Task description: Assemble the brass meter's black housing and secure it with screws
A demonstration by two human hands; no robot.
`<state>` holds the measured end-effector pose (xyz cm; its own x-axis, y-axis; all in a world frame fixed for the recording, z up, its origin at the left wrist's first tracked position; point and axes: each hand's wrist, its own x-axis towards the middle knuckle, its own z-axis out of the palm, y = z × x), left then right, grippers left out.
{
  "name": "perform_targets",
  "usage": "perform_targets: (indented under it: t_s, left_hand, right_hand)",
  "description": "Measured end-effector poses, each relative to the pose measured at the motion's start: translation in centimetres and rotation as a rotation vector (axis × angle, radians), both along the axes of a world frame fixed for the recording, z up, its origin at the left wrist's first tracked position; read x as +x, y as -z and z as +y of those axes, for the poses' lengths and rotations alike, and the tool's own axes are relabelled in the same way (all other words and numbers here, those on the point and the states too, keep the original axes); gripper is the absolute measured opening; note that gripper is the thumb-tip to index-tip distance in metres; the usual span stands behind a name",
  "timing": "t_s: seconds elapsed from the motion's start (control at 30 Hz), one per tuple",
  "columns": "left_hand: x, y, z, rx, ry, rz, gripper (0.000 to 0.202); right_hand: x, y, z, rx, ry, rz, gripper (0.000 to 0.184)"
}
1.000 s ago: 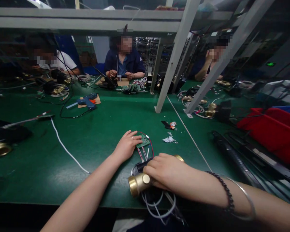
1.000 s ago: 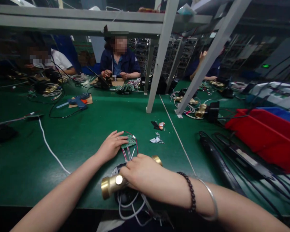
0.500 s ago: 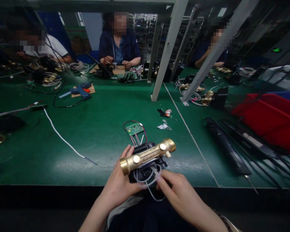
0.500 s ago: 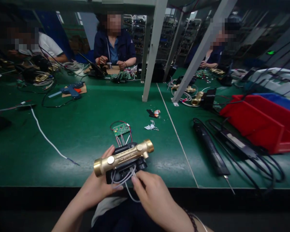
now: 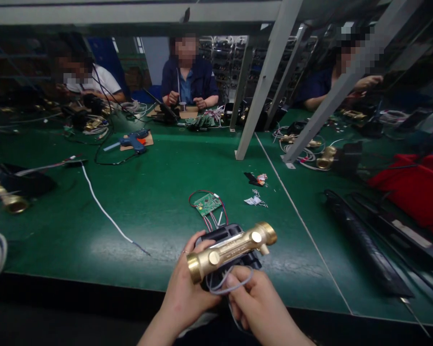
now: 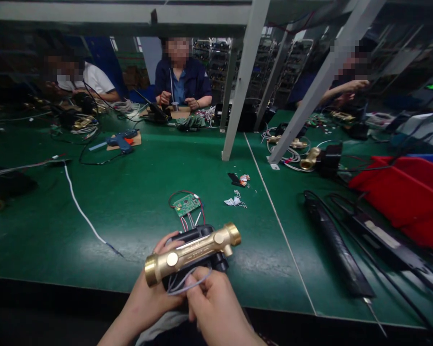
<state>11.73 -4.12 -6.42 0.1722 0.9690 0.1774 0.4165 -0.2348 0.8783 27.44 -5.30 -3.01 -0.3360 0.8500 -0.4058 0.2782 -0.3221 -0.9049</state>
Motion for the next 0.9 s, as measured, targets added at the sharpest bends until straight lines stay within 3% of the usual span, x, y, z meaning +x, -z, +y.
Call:
perform_targets:
  t_s: [0.17, 0.27, 0.57, 0.77, 0.9]
  left_hand:
    - [-0.2, 0.1, 0.0, -0.016, 0.036, 0.061, 0.06]
    - [-0.2, 0.3, -0.1, -0.039, 0.02, 0.059, 0.066]
    - [-0.2, -0.5, 0.0, 0.073, 0.069, 0.116, 0.064]
    - [0.0, -0.3, 0.2, 0.037, 0.086, 0.09, 0.05]
    - [-0.1, -0.3, 0.3, 0.003, 0.082, 0.066, 0.055]
  right_hand:
    - [1.3, 0.2, -0.6, -0.136, -0.079, 0.041, 0.055]
    - [2.2, -0.3, -0.6, -0.165, -0.118, 0.041, 0.053]
    - [0.3, -0.6, 0.0, 0.07, -0.056, 0.206, 0.029]
    - [2.1, 0.2, -1.1, -0.132, -0.078, 0.138, 0.056]
    - [3.3, 1.3, -1.7, -0.124, -0.124, 0.068, 0.054]
